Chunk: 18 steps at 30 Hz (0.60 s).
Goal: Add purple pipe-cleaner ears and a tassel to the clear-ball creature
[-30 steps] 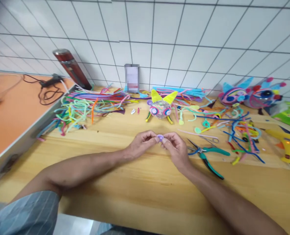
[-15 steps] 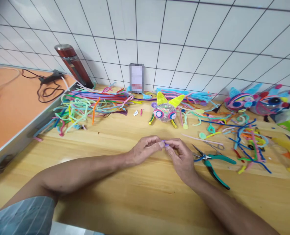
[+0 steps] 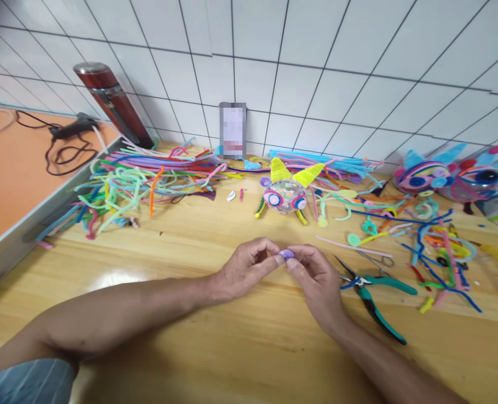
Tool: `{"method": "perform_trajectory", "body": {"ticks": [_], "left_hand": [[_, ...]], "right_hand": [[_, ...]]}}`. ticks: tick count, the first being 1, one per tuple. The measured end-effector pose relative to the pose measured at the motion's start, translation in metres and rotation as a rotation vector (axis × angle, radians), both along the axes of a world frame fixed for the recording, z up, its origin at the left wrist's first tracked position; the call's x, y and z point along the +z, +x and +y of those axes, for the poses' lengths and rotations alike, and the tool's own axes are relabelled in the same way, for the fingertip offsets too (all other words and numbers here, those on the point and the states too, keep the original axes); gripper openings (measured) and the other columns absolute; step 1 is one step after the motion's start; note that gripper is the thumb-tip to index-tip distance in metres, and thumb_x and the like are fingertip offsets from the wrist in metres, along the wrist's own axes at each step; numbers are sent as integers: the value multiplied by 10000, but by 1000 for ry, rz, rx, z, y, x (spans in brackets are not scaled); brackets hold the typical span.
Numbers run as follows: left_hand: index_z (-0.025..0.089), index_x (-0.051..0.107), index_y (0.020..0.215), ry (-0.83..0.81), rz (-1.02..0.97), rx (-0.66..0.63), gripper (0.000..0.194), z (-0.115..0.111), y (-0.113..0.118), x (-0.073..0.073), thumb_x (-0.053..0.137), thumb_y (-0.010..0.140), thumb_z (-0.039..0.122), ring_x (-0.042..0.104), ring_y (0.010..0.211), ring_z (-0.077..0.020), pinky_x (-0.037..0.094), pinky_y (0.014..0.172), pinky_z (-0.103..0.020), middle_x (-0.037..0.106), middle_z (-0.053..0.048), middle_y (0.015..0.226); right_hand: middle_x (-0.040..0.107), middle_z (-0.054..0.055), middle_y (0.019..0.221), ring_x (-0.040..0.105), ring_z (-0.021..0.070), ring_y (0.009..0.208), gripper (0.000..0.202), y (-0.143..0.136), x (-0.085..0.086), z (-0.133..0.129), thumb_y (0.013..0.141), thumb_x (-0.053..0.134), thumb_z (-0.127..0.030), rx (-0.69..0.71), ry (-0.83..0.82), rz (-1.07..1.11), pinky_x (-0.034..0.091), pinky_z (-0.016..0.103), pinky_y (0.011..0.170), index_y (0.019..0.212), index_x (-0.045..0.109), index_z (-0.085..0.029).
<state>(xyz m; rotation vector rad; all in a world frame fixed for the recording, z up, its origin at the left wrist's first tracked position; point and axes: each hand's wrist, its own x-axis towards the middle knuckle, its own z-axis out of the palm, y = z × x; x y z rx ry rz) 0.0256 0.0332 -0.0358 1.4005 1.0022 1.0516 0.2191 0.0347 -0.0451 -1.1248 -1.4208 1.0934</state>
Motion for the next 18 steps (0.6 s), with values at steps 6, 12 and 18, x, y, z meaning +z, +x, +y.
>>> {"method": "perform_trajectory", "body": {"ticks": [6, 12, 18], "left_hand": [[170, 670, 877, -72, -54, -13, 352, 1, 1, 0, 679, 951, 514, 380, 604, -101, 303, 581, -262, 516, 49, 675], [170, 678, 855, -54, -62, -34, 313, 0, 0, 1, 686, 942, 470, 379, 594, -98, 302, 573, -258, 523, 41, 670], [170, 689, 856, -60, -59, -38, 315, 0, 0, 0, 678, 954, 469, 370, 572, -95, 286, 545, -256, 515, 42, 648]], "right_hand": [[771, 10, 824, 659, 141, 677, 246, 1, -1, -1, 883, 858, -475, 1, -37, 18, 570, 274, 663, 1029, 800, -285], [746, 16, 770, 660, 155, 668, 249, 4, -5, 0, 901, 834, -488, 1, -68, -3, 559, 285, 639, 986, 791, -258], [739, 13, 791, 665, 161, 678, 250, 6, -9, -1, 902, 833, -483, 8, -101, 19, 557, 292, 640, 1023, 779, -271]]}}
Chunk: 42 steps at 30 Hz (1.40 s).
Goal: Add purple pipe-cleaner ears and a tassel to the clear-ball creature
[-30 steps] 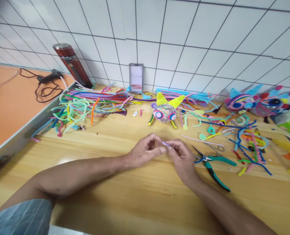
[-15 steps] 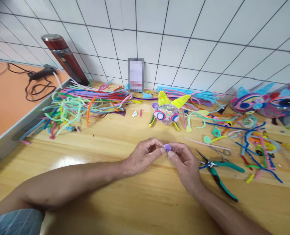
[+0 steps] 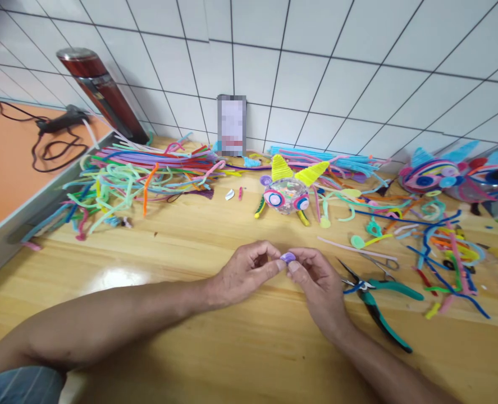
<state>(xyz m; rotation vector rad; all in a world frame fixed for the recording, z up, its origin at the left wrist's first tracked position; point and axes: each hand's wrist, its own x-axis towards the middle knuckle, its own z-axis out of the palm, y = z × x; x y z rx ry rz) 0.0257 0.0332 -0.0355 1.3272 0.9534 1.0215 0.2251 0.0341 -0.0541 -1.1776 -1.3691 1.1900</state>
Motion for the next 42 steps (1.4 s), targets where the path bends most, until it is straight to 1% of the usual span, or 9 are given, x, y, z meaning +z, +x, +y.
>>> {"method": "perform_trajectory", "body": {"ticks": [4, 10, 14, 16, 19, 22, 27, 35, 42], "left_hand": [[172, 687, 863, -25, -11, -12, 345, 0, 1, 3, 664, 965, 500, 362, 548, -87, 269, 523, -257, 548, 38, 650], [181, 657, 858, -60, -17, 9, 339, -1, 1, 2, 680, 941, 509, 350, 547, -89, 260, 519, -256, 462, 58, 608], [183, 649, 870, -80, -27, 0, 356, -1, 1, -3, 689, 938, 530, 354, 551, -90, 252, 523, -261, 455, 61, 614], [185, 651, 873, -88, -38, -6, 373, -1, 1, -5, 697, 941, 548, 347, 558, -92, 247, 531, -264, 442, 64, 615], [187, 656, 878, -93, -54, -13, 364, -1, 1, -6, 695, 953, 541, 347, 572, -97, 263, 549, -265, 448, 62, 619], [189, 659, 882, -81, -53, -24, 339, -1, 1, -5, 681, 966, 516, 369, 580, -105, 291, 560, -268, 498, 47, 625], [187, 647, 863, -67, -17, -3, 333, -1, 2, -2, 676, 957, 506, 345, 555, -98, 271, 528, -269, 477, 53, 619], [174, 679, 873, -52, -10, -19, 312, -1, 0, -1, 687, 948, 477, 371, 554, -92, 280, 515, -251, 503, 46, 633], [172, 689, 892, -53, -10, -9, 334, -2, 0, -1, 692, 959, 499, 367, 554, -91, 276, 519, -251, 534, 38, 639]], "right_hand": [[737, 17, 807, 659, 169, 673, 290, 1, 1, 1, 900, 826, -513, -4, -10, 33, 557, 307, 635, 1052, 769, -273], [676, -19, 710, 607, 145, 652, 265, -2, 4, 4, 944, 795, -466, 23, 35, 158, 510, 275, 639, 795, 697, -269], [671, -7, 717, 610, 162, 673, 285, -4, 6, 5, 985, 745, -466, 25, 58, 143, 502, 294, 643, 779, 714, -272], [678, 4, 738, 616, 173, 685, 291, -4, 5, 3, 1002, 717, -481, 12, 90, 123, 503, 308, 642, 801, 729, -272], [704, 6, 779, 629, 180, 698, 206, -2, 3, 0, 1002, 714, -484, 6, 116, 88, 520, 318, 656, 973, 759, -285], [726, 4, 808, 649, 185, 701, 233, 0, 0, -4, 996, 718, -508, 18, 92, 51, 537, 324, 662, 1099, 734, -299], [726, 13, 797, 649, 179, 691, 263, 0, 0, -4, 965, 753, -531, 11, 49, -20, 548, 322, 661, 1024, 727, -275], [710, -3, 735, 634, 160, 661, 264, 1, -2, -2, 926, 801, -532, 10, -2, 24, 538, 299, 640, 942, 756, -272], [723, -4, 762, 638, 143, 662, 264, 1, 0, -2, 913, 820, -526, 37, -21, 57, 536, 271, 633, 976, 773, -274]]}}
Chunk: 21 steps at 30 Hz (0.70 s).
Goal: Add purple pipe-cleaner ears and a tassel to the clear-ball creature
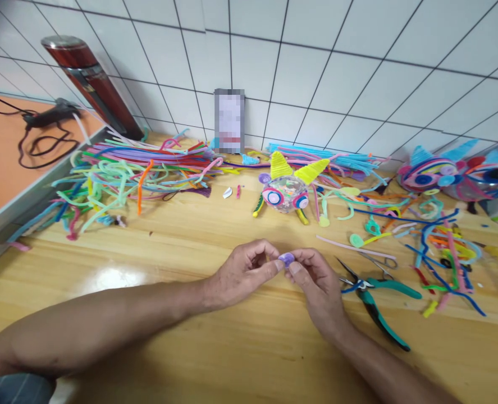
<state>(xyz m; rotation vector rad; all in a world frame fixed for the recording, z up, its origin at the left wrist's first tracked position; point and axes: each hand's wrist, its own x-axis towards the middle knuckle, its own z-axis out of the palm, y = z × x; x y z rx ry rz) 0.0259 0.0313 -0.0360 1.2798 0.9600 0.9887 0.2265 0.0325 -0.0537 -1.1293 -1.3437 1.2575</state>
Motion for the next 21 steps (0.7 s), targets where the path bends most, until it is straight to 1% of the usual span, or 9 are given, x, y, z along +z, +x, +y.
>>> {"method": "perform_trajectory", "body": {"ticks": [3, 7, 9, 11, 12, 13, 16, 19, 21], "left_hand": [[169, 683, 885, 5, 6, 2, 297, 0, 0, 1, 696, 950, 458, 366, 548, -88, 270, 516, -246, 506, 51, 623], [170, 677, 894, 28, 18, 4, 249, 1, -1, 3, 701, 938, 414, 360, 561, -89, 275, 531, -246, 478, 62, 629], [171, 682, 933, 57, 20, 8, 218, 2, -2, 2, 705, 936, 389, 390, 582, -92, 310, 558, -248, 538, 51, 678], [170, 682, 981, 81, 26, 16, 186, 2, -3, 1, 711, 931, 348, 436, 615, -94, 353, 590, -251, 622, 25, 779], [169, 680, 1001, 85, 29, 21, 180, 3, -3, -1, 714, 928, 330, 452, 629, -96, 367, 601, -253, 641, 16, 817], [169, 680, 1018, 84, 32, 21, 177, 3, -3, -2, 715, 929, 319, 465, 642, -100, 378, 609, -253, 648, 10, 836], [171, 688, 1049, 79, 45, 19, 183, 3, -3, -5, 717, 936, 313, 470, 649, -108, 376, 606, -255, 622, 17, 805], [172, 698, 1050, 81, 48, 27, 193, 4, -4, -5, 716, 943, 331, 470, 654, -110, 378, 612, -258, 609, 19, 794], [170, 700, 1042, 75, 33, 31, 204, 4, -4, -4, 716, 950, 352, 505, 694, -118, 408, 648, -263, 630, 7, 824]], "right_hand": [[718, -11, 760, 634, 137, 671, 263, 1, -2, 1, 897, 841, -511, 15, -4, -8, 531, 265, 651, 964, 765, -268], [712, -12, 753, 618, 137, 675, 255, 0, -4, 3, 905, 833, -491, -11, -34, -16, 512, 272, 660, 926, 749, -251], [707, -18, 740, 613, 133, 670, 250, -3, -2, 4, 902, 832, -482, -26, -64, 11, 507, 274, 668, 914, 747, -247], [701, -22, 724, 608, 130, 656, 258, -6, 1, 6, 877, 849, -476, -34, -96, 55, 505, 276, 665, 896, 744, -241], [701, -21, 719, 605, 129, 646, 264, -7, 3, 7, 867, 853, -475, -33, -111, 77, 503, 277, 658, 886, 740, -237], [700, -20, 714, 599, 127, 633, 269, -9, 5, 8, 861, 854, -475, -33, -122, 96, 498, 276, 648, 876, 737, -233], [702, -20, 709, 587, 118, 611, 271, -11, 9, 10, 852, 854, -467, -30, -135, 140, 488, 270, 632, 863, 730, -226], [702, -22, 713, 583, 113, 612, 269, -11, 9, 11, 841, 860, -459, -26, -127, 167, 480, 260, 626, 871, 731, -224], [694, -23, 706, 578, 113, 612, 271, -11, 8, 11, 843, 856, -461, -20, -118, 166, 470, 256, 615, 877, 731, -223]]}}
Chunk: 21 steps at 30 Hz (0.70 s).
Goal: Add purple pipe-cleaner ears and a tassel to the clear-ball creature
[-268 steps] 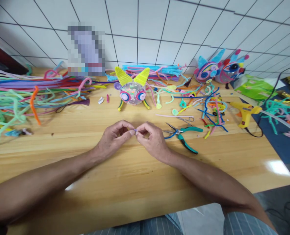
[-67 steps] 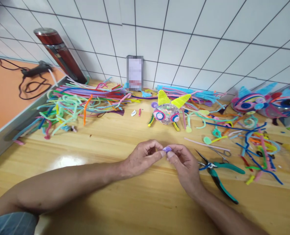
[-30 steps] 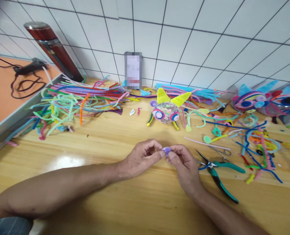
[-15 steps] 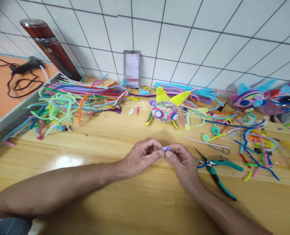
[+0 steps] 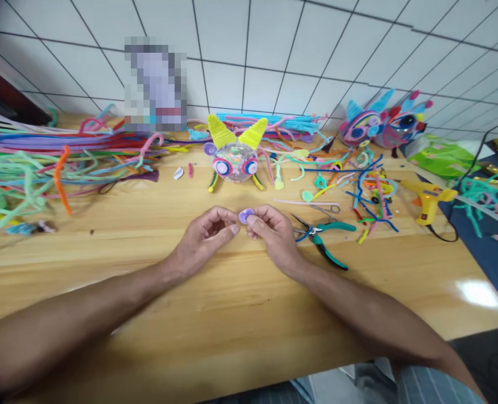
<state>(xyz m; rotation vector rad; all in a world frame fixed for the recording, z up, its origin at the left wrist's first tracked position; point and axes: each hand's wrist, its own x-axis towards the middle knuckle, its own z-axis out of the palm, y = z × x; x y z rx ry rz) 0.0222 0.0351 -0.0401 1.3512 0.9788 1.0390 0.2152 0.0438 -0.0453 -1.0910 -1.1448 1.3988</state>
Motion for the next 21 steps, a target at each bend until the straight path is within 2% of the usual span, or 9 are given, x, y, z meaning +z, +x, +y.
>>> {"method": "perform_trajectory", "body": {"ticks": [5, 11, 15, 21], "left_hand": [[173, 699, 1021, -28, -80, 25, 252, 1, 0, 0, 749, 936, 405, 586, 806, -144, 477, 750, -280, 682, -23, 905], [180, 722, 941, 13, -27, 44, 210, 3, -2, -2, 769, 912, 383, 539, 705, -126, 442, 687, -271, 643, 8, 787], [178, 731, 895, 12, -43, 33, 191, 3, -2, 0, 742, 925, 366, 593, 747, -138, 479, 729, -275, 703, -10, 815], [176, 749, 901, -22, -64, 11, 210, 3, -3, 3, 725, 945, 379, 574, 707, -127, 500, 758, -280, 702, 3, 784]], "right_hand": [[648, -31, 686, 550, 110, 624, 283, -1, 2, -2, 881, 821, -476, 62, 40, -103, 455, 256, 622, 869, 722, -211], [663, -14, 761, 572, 126, 691, 297, -2, 5, -8, 927, 775, -490, 124, 131, -239, 486, 274, 669, 885, 702, -206], [698, -4, 796, 621, 137, 723, 278, -1, 2, -10, 952, 751, -484, 110, 188, -302, 517, 288, 701, 919, 704, -212], [757, 0, 860, 669, 129, 703, 290, -1, 0, -8, 949, 772, -494, 28, 219, -202, 554, 282, 676, 1068, 695, -240]]}}
